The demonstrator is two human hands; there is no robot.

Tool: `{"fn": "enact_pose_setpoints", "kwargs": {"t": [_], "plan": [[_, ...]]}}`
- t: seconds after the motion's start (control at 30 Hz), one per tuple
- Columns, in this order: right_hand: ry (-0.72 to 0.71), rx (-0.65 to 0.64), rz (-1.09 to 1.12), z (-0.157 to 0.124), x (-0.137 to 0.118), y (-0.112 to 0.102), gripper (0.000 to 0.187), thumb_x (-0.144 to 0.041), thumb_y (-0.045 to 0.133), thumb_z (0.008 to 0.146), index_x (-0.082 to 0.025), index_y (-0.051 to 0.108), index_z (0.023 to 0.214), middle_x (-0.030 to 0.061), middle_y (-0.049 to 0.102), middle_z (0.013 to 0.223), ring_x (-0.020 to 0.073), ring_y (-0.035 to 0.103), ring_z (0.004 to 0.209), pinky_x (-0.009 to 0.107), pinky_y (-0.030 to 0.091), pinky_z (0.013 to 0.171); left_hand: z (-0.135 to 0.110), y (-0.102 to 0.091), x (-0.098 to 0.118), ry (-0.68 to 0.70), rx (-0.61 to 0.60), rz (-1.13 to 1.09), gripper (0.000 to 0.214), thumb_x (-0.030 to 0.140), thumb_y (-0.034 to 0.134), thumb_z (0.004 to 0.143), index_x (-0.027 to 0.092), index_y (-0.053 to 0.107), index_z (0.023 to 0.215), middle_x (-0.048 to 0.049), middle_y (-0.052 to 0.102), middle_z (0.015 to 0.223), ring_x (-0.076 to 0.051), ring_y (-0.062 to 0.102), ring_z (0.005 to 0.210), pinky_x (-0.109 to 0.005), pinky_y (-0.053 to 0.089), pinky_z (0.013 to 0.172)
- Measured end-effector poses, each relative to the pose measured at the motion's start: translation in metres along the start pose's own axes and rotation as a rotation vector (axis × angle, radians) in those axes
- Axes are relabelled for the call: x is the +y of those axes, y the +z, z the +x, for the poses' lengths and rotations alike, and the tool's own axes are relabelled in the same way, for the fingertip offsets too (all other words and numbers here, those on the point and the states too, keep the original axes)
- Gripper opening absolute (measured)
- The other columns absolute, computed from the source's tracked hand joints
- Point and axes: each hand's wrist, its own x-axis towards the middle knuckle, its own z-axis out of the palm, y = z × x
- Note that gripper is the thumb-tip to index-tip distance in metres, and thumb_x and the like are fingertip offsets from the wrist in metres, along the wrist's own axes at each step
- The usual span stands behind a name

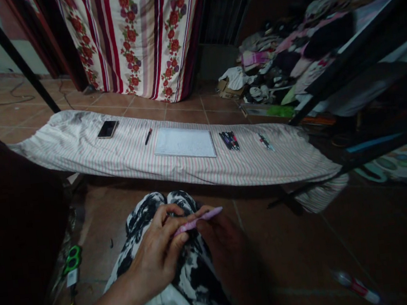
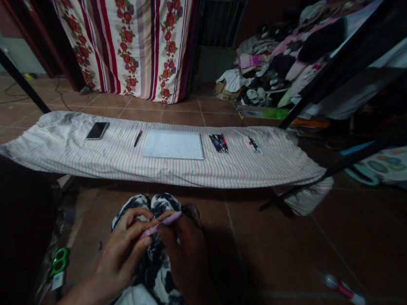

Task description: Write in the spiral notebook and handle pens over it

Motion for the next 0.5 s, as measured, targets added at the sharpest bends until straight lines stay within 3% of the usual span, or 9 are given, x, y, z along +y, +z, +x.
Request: {"fn": "enact_pose_setpoints", "kwargs": {"t": [0.07, 0.17, 0.33, 0.5], "plan": [[0.003, -0.004, 0.011, -0.001, 0.002, 0.002, 0.012, -0.025, 0.051, 0.077, -0.025, 0.062, 0.071, 0.0004, 0.068, 0.071, 0.0185, 0.064, 0.068, 0.028, 0.050, 0.062, -0.002, -0.004, 0.001, -0.032, -0.045, -0.016, 0.035, 0.021, 0.042, 0.087, 0.023, 0.050, 0.120, -0.0099, 0.050, 0.115, -0.021, 0.050, 0.105, -0.034, 0.043, 0.090], [0.004, -0.019, 0.024, -0.001, 0.000, 0.004, 0.012, -0.026, 0.052, 0.076, -0.024, 0.062, 0.072, 0.0004, 0.068, 0.072, 0.0180, 0.064, 0.067, 0.028, 0.050, 0.062, -0.004, -0.011, 0.003, -0.075, -0.129, -0.130, 0.035, 0.020, 0.038, 0.089, 0.026, 0.051, 0.120, -0.0075, 0.050, 0.116, -0.019, 0.050, 0.106, -0.031, 0.041, 0.091], [0.024, -0.069, 0.038, -0.001, -0.004, 0.006, 0.014, -0.026, 0.052, 0.077, -0.024, 0.062, 0.067, -0.0011, 0.068, 0.067, 0.0166, 0.063, 0.060, 0.027, 0.049, 0.061, -0.007, -0.018, 0.003, -0.147, -0.184, -0.267, 0.026, 0.022, 0.036, 0.090, 0.019, 0.062, 0.092, -0.0073, 0.056, 0.101, -0.016, 0.055, 0.092, -0.028, 0.044, 0.081], [0.049, -0.111, 0.046, -0.003, -0.009, 0.009, 0.014, -0.025, 0.051, 0.079, -0.024, 0.061, 0.070, -0.0022, 0.067, 0.063, 0.0153, 0.062, 0.056, 0.025, 0.049, 0.055, -0.012, -0.016, 0.004, -0.179, -0.113, -0.251, 0.026, 0.022, 0.039, 0.089, 0.017, 0.058, 0.072, -0.0065, 0.059, 0.086, -0.016, 0.057, 0.081, -0.026, 0.045, 0.072]]}}
